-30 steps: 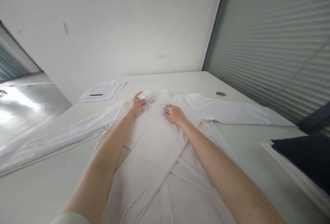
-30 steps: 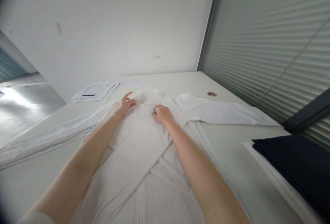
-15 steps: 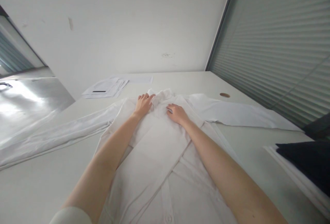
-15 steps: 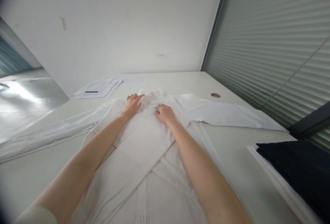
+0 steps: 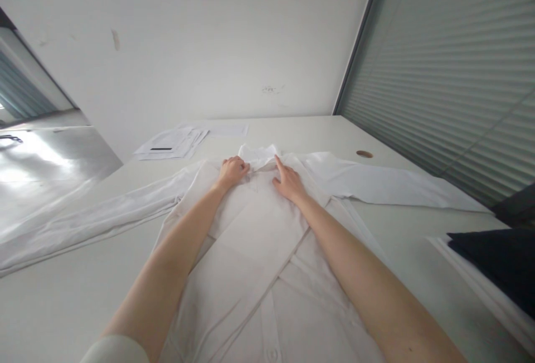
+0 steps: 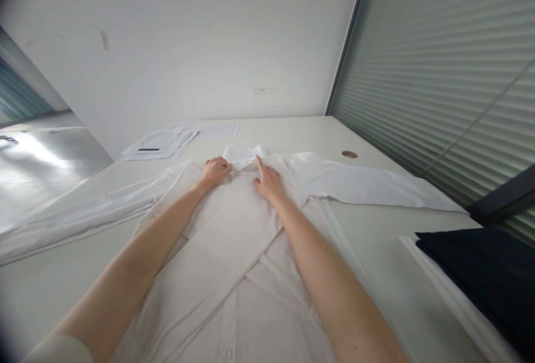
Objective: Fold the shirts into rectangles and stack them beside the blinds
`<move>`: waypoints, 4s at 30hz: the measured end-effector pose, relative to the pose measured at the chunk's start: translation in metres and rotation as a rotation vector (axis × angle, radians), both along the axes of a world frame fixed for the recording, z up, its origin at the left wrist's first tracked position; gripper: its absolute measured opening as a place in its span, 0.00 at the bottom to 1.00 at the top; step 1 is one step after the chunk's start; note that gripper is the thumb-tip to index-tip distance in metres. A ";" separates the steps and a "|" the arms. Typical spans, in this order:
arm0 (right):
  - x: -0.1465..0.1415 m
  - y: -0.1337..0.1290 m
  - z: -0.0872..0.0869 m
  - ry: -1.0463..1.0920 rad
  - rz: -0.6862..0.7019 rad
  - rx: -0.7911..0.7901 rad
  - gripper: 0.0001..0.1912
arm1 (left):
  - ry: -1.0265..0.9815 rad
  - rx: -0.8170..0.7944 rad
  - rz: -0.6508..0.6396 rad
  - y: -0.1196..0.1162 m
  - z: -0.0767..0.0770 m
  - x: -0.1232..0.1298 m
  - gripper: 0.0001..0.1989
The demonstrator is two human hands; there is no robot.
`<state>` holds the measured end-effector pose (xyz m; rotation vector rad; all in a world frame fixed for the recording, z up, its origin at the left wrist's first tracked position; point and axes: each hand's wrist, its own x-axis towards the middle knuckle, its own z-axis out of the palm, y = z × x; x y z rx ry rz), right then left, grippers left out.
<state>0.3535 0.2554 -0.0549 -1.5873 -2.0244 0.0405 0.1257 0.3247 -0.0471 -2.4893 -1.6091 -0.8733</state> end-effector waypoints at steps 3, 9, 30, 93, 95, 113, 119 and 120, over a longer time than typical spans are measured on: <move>0.000 0.001 0.000 -0.046 -0.004 -0.029 0.41 | 0.004 0.006 0.015 0.000 -0.002 0.003 0.12; -0.001 0.001 0.000 -0.081 -0.011 -0.088 0.43 | -0.082 0.041 0.137 0.008 -0.009 -0.004 0.10; -0.003 -0.003 0.005 -0.117 -0.088 -0.129 0.30 | -0.461 -0.051 -0.025 0.039 -0.020 -0.020 0.18; -0.036 0.005 0.005 -0.244 0.003 -0.173 0.34 | 0.245 -0.198 -0.038 -0.011 -0.010 0.023 0.32; -0.037 0.005 0.006 -0.232 -0.028 -0.206 0.35 | 0.238 -0.218 0.006 -0.010 -0.011 0.025 0.30; -0.034 0.007 0.006 -0.206 -0.017 -0.209 0.33 | 0.048 -0.243 0.234 -0.011 -0.002 0.026 0.34; -0.032 0.006 0.007 -0.193 -0.024 -0.200 0.31 | 0.094 -0.163 0.130 -0.052 0.017 0.011 0.24; -0.032 0.006 0.007 -0.192 -0.024 -0.189 0.31 | 0.127 -0.193 0.113 -0.065 0.020 0.007 0.24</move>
